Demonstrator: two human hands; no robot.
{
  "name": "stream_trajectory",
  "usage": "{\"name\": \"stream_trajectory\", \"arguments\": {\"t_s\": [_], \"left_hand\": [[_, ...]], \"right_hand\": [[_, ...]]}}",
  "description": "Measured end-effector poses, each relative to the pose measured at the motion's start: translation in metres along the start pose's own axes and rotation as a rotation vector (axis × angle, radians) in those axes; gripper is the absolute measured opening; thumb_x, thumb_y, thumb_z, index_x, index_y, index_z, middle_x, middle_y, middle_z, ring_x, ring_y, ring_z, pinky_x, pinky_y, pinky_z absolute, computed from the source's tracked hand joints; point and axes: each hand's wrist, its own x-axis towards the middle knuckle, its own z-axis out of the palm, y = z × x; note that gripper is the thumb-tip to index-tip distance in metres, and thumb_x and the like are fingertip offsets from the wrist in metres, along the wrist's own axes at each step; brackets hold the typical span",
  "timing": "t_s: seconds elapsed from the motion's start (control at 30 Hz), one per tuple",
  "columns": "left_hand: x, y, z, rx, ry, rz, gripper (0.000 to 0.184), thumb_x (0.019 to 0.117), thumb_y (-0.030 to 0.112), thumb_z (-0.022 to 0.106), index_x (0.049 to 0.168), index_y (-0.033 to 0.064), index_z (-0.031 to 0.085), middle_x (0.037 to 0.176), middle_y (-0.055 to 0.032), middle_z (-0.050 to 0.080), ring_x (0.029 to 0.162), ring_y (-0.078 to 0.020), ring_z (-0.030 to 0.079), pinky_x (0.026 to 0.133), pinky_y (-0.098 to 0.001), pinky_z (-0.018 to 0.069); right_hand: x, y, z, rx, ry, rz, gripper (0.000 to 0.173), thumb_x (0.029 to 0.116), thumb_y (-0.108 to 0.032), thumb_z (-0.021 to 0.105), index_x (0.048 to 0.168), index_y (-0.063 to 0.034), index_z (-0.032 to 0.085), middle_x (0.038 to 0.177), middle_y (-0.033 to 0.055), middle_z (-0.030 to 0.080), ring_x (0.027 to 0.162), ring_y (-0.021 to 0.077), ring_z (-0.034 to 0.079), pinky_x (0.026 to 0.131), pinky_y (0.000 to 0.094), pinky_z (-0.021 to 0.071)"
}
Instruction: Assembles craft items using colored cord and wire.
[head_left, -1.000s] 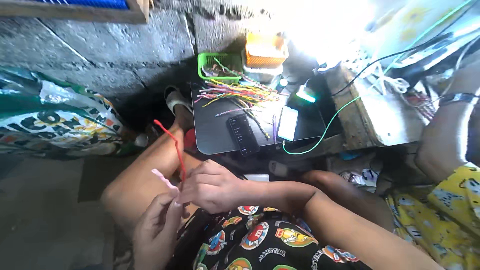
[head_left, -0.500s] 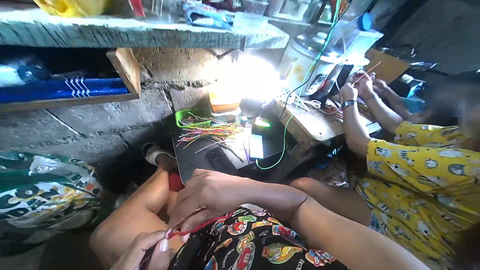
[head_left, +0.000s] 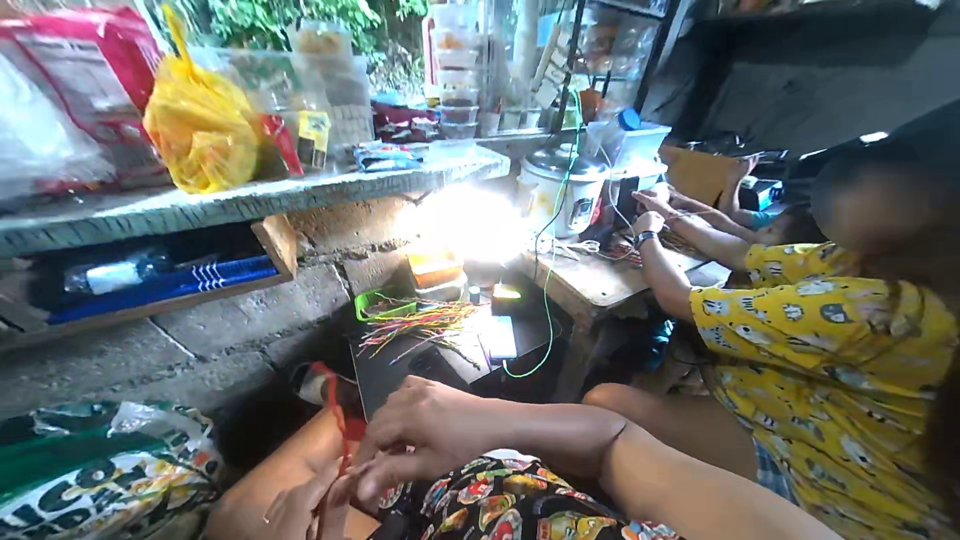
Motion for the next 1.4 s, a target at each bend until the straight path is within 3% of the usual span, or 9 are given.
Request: {"name": "stream_trajectory", "arguments": {"t_s": [0.13, 0.3, 0.47, 0.63, 0.8, 1.03, 1.17, 1.3, 1.4], "left_hand": [[0.004, 0.004, -0.003, -0.243, -0.049, -0.045, 0.028, 0.1082, 0.027, 0.050, 0.109, 0.0047, 0.067, 0.094, 0.0057, 0.070, 0.091, 0.0099, 0.062, 0.084, -0.0129, 0.0520], [0.005, 0.020, -0.002, -0.556, -0.169, -0.113, 0.022, 0.1065, 0.026, 0.053, 0.118, 0.0336, 0.070, 0.113, 0.0281, 0.068, 0.101, 0.0128, 0.062, 0.088, -0.0109, 0.0522], [0.002, 0.022, 0.002, -0.590, -0.167, -0.189, 0.019, 0.1035, 0.027, 0.059, 0.113, 0.0352, 0.073, 0.110, 0.0290, 0.069, 0.099, 0.0127, 0.063, 0.089, -0.0122, 0.0534], [0.004, 0.010, 0.009, -0.701, -0.102, -0.246, 0.021, 0.0995, 0.026, 0.065, 0.112, 0.0392, 0.075, 0.109, 0.0267, 0.071, 0.098, 0.0104, 0.065, 0.087, -0.0127, 0.0545], [-0.006, -0.003, 0.010, -0.753, -0.186, -0.296, 0.020, 0.0996, 0.030, 0.063, 0.111, 0.0425, 0.075, 0.106, 0.0259, 0.072, 0.096, 0.0116, 0.065, 0.085, -0.0116, 0.0540], [-0.006, -0.006, 0.011, -0.309, -0.039, -0.282, 0.008, 0.0863, 0.015, 0.070, 0.090, 0.0087, 0.073, 0.094, 0.0076, 0.070, 0.093, 0.0075, 0.061, 0.083, -0.0115, 0.0503], [-0.001, -0.004, 0.018, -0.100, 0.025, -0.295, 0.018, 0.0803, 0.016, 0.073, 0.084, -0.0005, 0.069, 0.085, -0.0029, 0.068, 0.086, 0.0008, 0.060, 0.080, -0.0141, 0.0481], [-0.007, -0.007, 0.022, -0.250, 0.035, -0.309, 0.017, 0.0820, 0.020, 0.074, 0.091, 0.0074, 0.069, 0.091, 0.0044, 0.068, 0.094, 0.0048, 0.061, 0.087, -0.0132, 0.0496], [-0.004, -0.010, 0.011, -0.491, -0.125, -0.295, 0.017, 0.0961, 0.034, 0.066, 0.104, 0.0215, 0.074, 0.106, 0.0157, 0.071, 0.105, 0.0080, 0.061, 0.093, -0.0150, 0.0499]], "right_hand": [[-0.009, -0.008, -0.011, -0.045, 0.078, -0.118, 0.018, 0.0920, -0.021, 0.073, 0.099, -0.0057, 0.079, 0.089, 0.0068, 0.075, 0.087, 0.0234, 0.067, 0.100, 0.0514, 0.0406], [-0.013, -0.003, 0.005, -0.077, 0.245, -0.244, 0.021, 0.0959, -0.024, 0.070, 0.101, -0.0056, 0.077, 0.096, 0.0095, 0.075, 0.092, 0.0233, 0.068, 0.100, 0.0491, 0.0432], [-0.014, 0.001, 0.014, -0.142, 0.234, -0.108, 0.027, 0.0981, -0.032, 0.065, 0.100, -0.0085, 0.078, 0.093, 0.0112, 0.071, 0.088, 0.0261, 0.065, 0.085, 0.0464, 0.0460], [-0.004, 0.008, 0.019, 0.148, 0.141, -0.110, 0.022, 0.0983, -0.015, 0.065, 0.104, 0.0023, 0.077, 0.109, 0.0158, 0.075, 0.109, 0.0308, 0.068, 0.097, 0.0492, 0.0485], [0.001, 0.008, 0.024, 0.314, 0.113, -0.097, 0.015, 0.0931, -0.006, 0.069, 0.097, 0.0060, 0.077, 0.093, 0.0174, 0.072, 0.096, 0.0249, 0.066, 0.091, 0.0378, 0.0496], [-0.002, 0.013, 0.039, 0.301, 0.247, 0.075, 0.016, 0.0924, -0.004, 0.068, 0.103, 0.0042, 0.077, 0.089, 0.0144, 0.070, 0.090, 0.0163, 0.063, 0.085, 0.0263, 0.0502], [0.000, 0.015, 0.040, 0.345, 0.255, 0.137, 0.017, 0.0933, -0.006, 0.068, 0.104, 0.0018, 0.078, 0.094, 0.0126, 0.071, 0.094, 0.0118, 0.063, 0.086, 0.0228, 0.0503], [-0.005, 0.013, 0.041, 0.397, 0.247, 0.139, 0.016, 0.0941, -0.007, 0.068, 0.104, 0.0020, 0.077, 0.099, 0.0102, 0.071, 0.098, 0.0070, 0.064, 0.090, 0.0195, 0.0509], [-0.004, 0.014, 0.029, 0.388, 0.186, 0.068, 0.016, 0.0948, -0.010, 0.069, 0.104, 0.0003, 0.078, 0.097, 0.0095, 0.072, 0.098, 0.0078, 0.063, 0.090, 0.0199, 0.0497]]}}
